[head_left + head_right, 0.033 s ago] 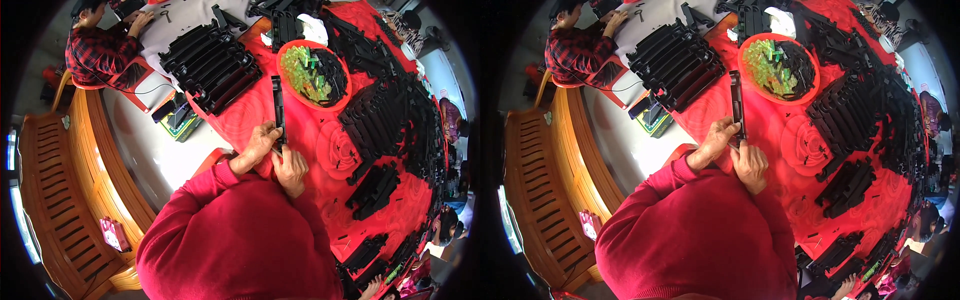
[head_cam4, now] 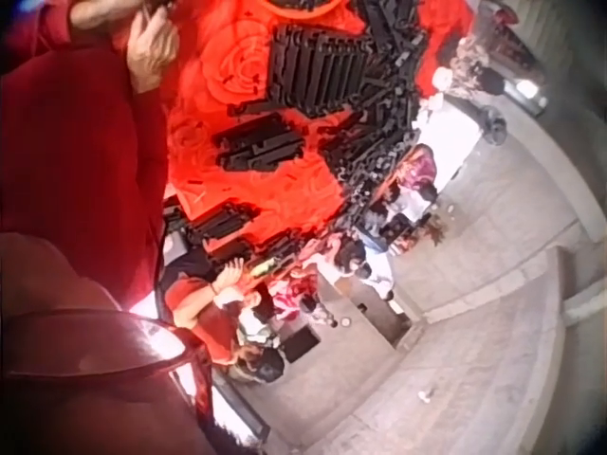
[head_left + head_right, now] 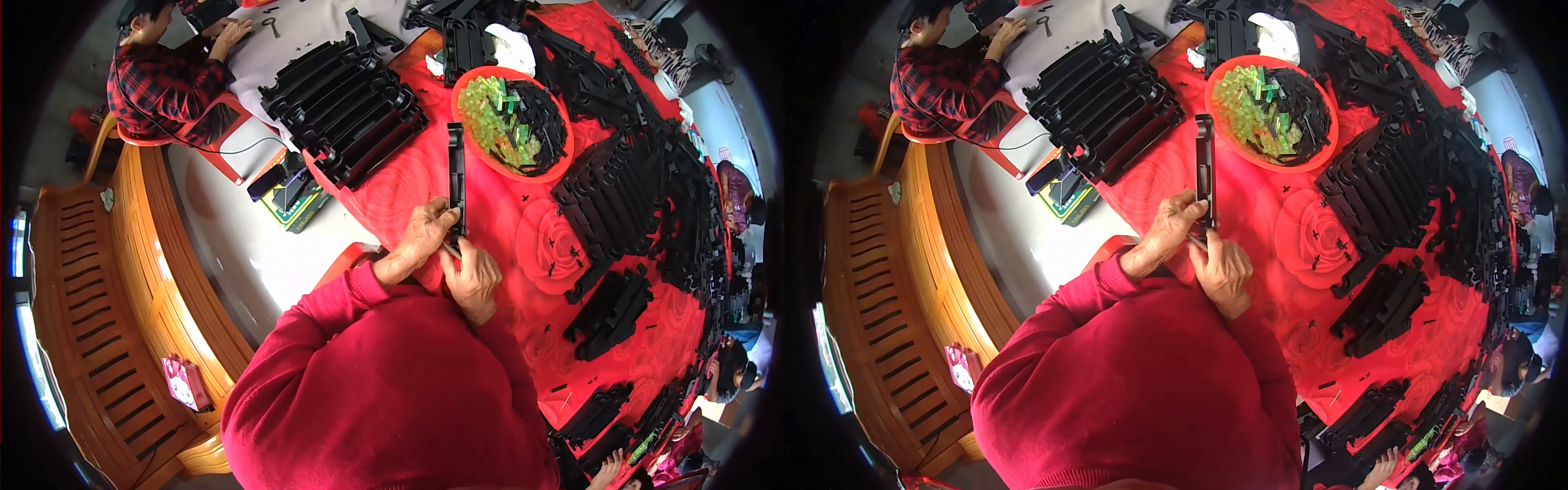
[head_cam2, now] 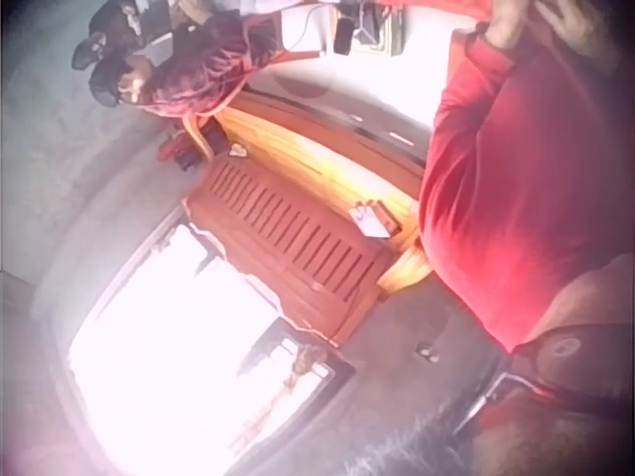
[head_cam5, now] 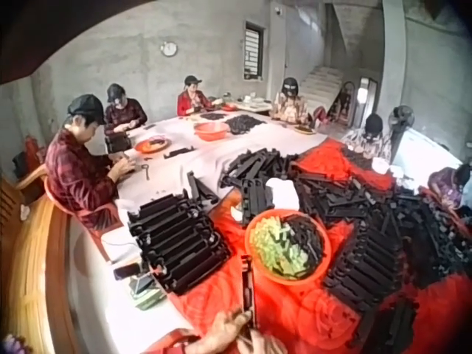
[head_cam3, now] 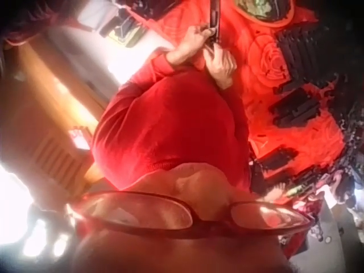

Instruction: The person assembles plastic components by taking small pins from a bowl and inserting them into black plastic parts by hand, then stacks the assembled pieces on the table.

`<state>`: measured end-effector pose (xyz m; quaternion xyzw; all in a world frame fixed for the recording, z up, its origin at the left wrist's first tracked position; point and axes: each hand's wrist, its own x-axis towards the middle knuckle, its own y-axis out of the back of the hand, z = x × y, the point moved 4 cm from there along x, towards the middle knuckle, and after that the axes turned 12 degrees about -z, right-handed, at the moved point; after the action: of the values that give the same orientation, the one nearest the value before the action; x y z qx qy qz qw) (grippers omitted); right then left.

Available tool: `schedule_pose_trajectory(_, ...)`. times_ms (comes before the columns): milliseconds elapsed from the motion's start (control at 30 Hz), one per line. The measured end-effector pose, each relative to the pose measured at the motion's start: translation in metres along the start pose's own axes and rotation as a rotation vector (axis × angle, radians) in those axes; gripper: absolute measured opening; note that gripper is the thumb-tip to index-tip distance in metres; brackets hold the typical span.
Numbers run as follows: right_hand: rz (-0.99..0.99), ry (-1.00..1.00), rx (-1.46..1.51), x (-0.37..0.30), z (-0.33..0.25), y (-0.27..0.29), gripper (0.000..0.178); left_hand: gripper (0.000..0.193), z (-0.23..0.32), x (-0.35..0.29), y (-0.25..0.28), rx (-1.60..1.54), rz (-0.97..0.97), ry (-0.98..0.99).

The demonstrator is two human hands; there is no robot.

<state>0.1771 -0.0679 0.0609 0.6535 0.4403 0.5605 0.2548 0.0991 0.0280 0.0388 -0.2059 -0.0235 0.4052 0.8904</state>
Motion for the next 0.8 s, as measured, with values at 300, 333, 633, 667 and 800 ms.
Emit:
schedule_pose_trajectory(300,-0.026,-0.333,0.391,-0.041,0.035,-0.002,0.020,0.018,0.049,-0.012,0.067,1.288,-0.182,-0.096)
schedule_pose_trajectory(333,-0.058,-0.388,0.450,-0.046,0.040,-0.004,0.019,0.017,0.047,-0.014,0.072,1.355,-0.178,-0.058)
schedule_pose_trajectory(633,-0.116,-0.420,0.493,-0.036,0.057,0.002,0.019,0.025,0.047,-0.041,0.072,1.574,-0.011,-0.589)
schedule_pose_trajectory(667,-0.152,-0.421,0.475,-0.033,0.059,0.004,0.019,0.025,0.048,-0.044,0.073,1.569,-0.008,-0.582)
schedule_pose_trajectory(800,-0.150,-0.405,0.490,-0.021,0.066,0.002,0.019,0.032,0.037,-0.050,0.078,1.594,-0.199,-0.595)
